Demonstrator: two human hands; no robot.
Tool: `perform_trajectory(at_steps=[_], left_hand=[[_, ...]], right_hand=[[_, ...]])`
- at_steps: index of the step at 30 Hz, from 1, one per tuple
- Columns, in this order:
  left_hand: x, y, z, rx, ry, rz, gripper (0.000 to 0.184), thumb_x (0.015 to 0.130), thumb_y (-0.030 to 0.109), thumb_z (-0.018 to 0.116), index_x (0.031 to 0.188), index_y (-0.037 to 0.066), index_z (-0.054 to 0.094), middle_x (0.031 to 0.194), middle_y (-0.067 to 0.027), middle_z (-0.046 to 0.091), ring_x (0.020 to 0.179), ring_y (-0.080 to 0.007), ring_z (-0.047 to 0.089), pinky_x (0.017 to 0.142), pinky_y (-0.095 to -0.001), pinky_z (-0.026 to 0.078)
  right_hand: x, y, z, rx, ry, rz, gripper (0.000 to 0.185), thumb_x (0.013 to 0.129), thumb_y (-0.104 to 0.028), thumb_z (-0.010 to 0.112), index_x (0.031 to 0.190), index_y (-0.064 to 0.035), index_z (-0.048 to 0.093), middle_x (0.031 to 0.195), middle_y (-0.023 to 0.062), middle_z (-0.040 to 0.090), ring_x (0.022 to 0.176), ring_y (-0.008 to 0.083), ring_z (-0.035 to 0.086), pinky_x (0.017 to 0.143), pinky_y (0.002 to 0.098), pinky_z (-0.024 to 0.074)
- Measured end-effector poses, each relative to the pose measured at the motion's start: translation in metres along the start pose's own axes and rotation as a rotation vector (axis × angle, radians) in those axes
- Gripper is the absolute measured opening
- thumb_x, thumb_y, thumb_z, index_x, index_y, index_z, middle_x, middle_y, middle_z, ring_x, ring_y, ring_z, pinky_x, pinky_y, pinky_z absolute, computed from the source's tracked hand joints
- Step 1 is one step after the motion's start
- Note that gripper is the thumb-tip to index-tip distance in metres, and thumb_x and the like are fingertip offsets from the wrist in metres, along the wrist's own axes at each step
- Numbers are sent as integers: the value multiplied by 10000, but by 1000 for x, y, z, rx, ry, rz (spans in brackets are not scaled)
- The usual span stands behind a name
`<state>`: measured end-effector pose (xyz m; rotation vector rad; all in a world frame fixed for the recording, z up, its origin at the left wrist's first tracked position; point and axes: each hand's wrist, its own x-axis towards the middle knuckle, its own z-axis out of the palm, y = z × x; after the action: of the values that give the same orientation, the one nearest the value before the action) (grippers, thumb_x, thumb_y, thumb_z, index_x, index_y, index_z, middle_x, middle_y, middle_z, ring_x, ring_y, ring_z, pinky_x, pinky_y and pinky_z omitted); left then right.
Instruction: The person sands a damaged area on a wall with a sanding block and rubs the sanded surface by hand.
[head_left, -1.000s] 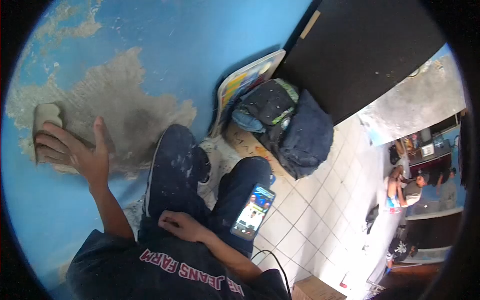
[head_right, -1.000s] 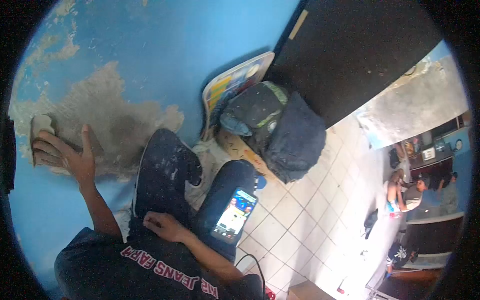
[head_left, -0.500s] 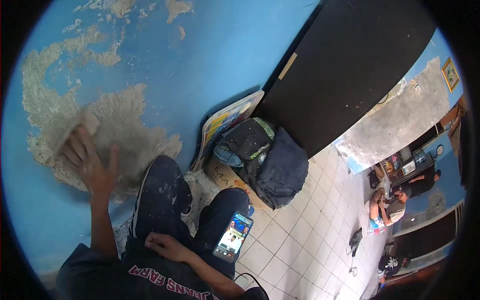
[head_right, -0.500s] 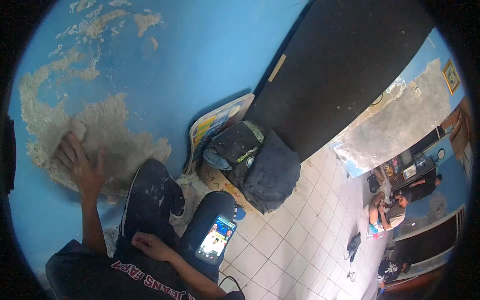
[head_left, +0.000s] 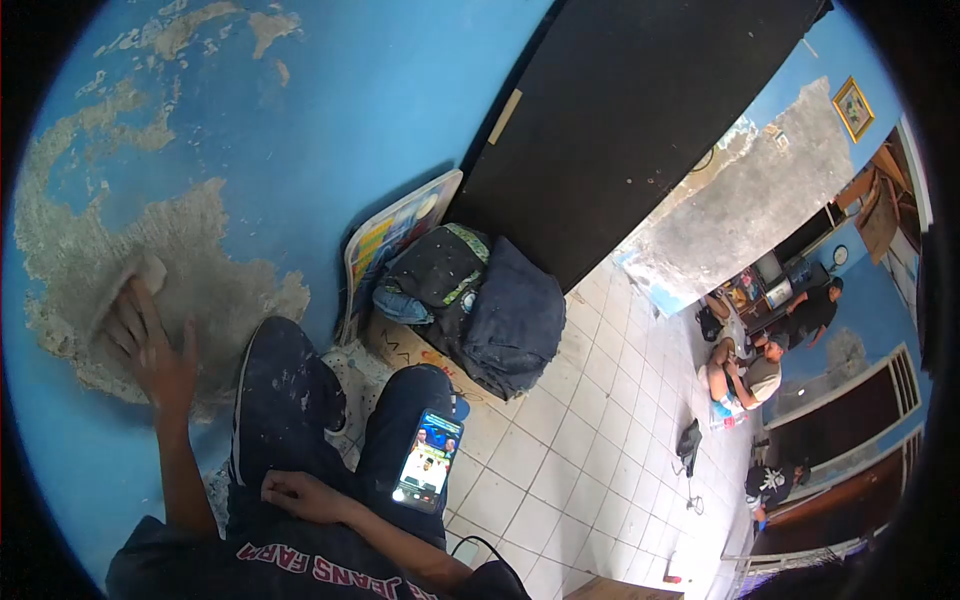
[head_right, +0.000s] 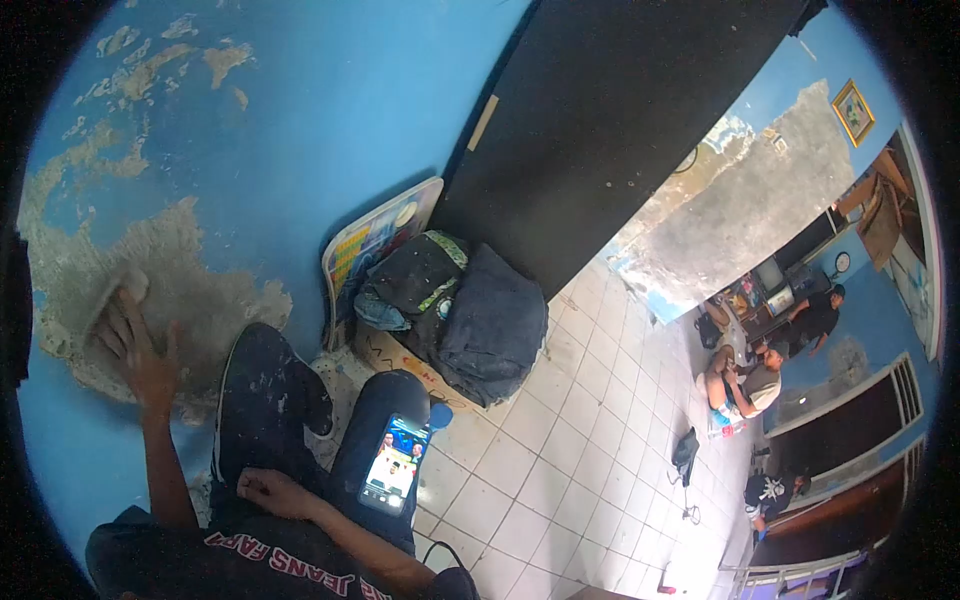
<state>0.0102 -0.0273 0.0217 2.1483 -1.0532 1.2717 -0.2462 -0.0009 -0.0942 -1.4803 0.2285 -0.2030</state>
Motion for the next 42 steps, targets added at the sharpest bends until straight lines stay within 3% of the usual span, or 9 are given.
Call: perform_trajectory(at_steps=[3, 12, 14, 18, 20, 24, 29, 36, 42], left_hand=[[-12, 2, 2, -23, -188, -13, 825, 921, 537, 582, 1556, 121, 261, 1585, -195, 260, 1450, -439, 222, 1158, -648, 93], [23, 4, -11, 3, 174, -6, 852, 948, 564, 533, 1581, 152, 140, 1623, -163, 157, 1488, -415, 107, 1183, -612, 62], [-8, -1, 1, 68, -109, 0, 842, 948, 540, 543, 1581, 148, 152, 1601, -182, 221, 1470, -413, 188, 1164, -631, 106], [0, -4, -13, 49, -131, -4, 842, 950, 539, 542, 1581, 143, 150, 1600, -185, 221, 1470, -411, 190, 1157, -640, 109], [27, 0, -21, 38, 122, -63, 844, 937, 516, 567, 1578, 135, 172, 1593, -192, 241, 1463, -418, 203, 1154, -642, 111], [33, 0, -16, 21, 182, -74, 843, 950, 557, 533, 1578, 139, 156, 1607, -201, 185, 1476, -440, 133, 1169, -638, 57], [-18, -1, 4, -8, -151, -23, 887, 917, 554, 574, 1575, 111, 177, 1585, -229, 236, 1461, -456, 177, 1146, -657, 86], [39, -7, -26, 63, 127, -95, 914, 918, 544, 598, 1580, 115, 135, 1617, -206, 143, 1477, -466, 86, 1164, -641, 57], [-13, -4, 0, 65, -155, -45, 878, 921, 538, 591, 1552, 45, 231, 1576, -281, 211, 1459, -491, 140, 1135, -672, 69]], right_hand=[[-1, -3, -1, -30, 36, -42, 147, 1014, -203, 539, 984, -59, 542, 722, -16, 519, 617, 63, 459, 583, 260, 394], [-4, -10, 0, -54, 21, 3, 140, 1007, -188, 546, 976, -52, 538, 697, -9, 510, 614, 69, 465, 579, 273, 405], [-4, -9, 1, -10, 9, 45, 141, 1007, -189, 546, 973, -52, 537, 695, -5, 510, 613, 71, 466, 578, 275, 407], [-5, -7, -1, -39, 45, -9, 147, 1006, -196, 549, 969, -54, 538, 702, 1, 509, 613, 76, 465, 582, 275, 406], [-6, -10, -2, -40, 28, -6, 151, 1006, -199, 549, 969, -54, 538, 707, 2, 511, 615, 76, 465, 587, 271, 404], [-3, -7, -2, -62, 10, 6, 177, 1007, -228, 548, 981, -53, 551, 768, 29, 534, 721, 108, 489, 664, 305, 414], [-3, -15, -4, -61, -11, 48, 161, 1014, -214, 538, 979, -58, 556, 703, -8, 478, 680, 70, 430, 623, 274, 378], [-2, 4, 2, 4, 22, -23, 142, 1010, -188, 555, 1020, -48, 574, 788, -19, 529, 733, 56, 457, 659, 252, 394], [-1, -3, -2, 3, -25, 65, 138, 1010, -163, 554, 1042, -32, 586, 865, -8, 544, 795, 59, 477, 708, 240, 409]])
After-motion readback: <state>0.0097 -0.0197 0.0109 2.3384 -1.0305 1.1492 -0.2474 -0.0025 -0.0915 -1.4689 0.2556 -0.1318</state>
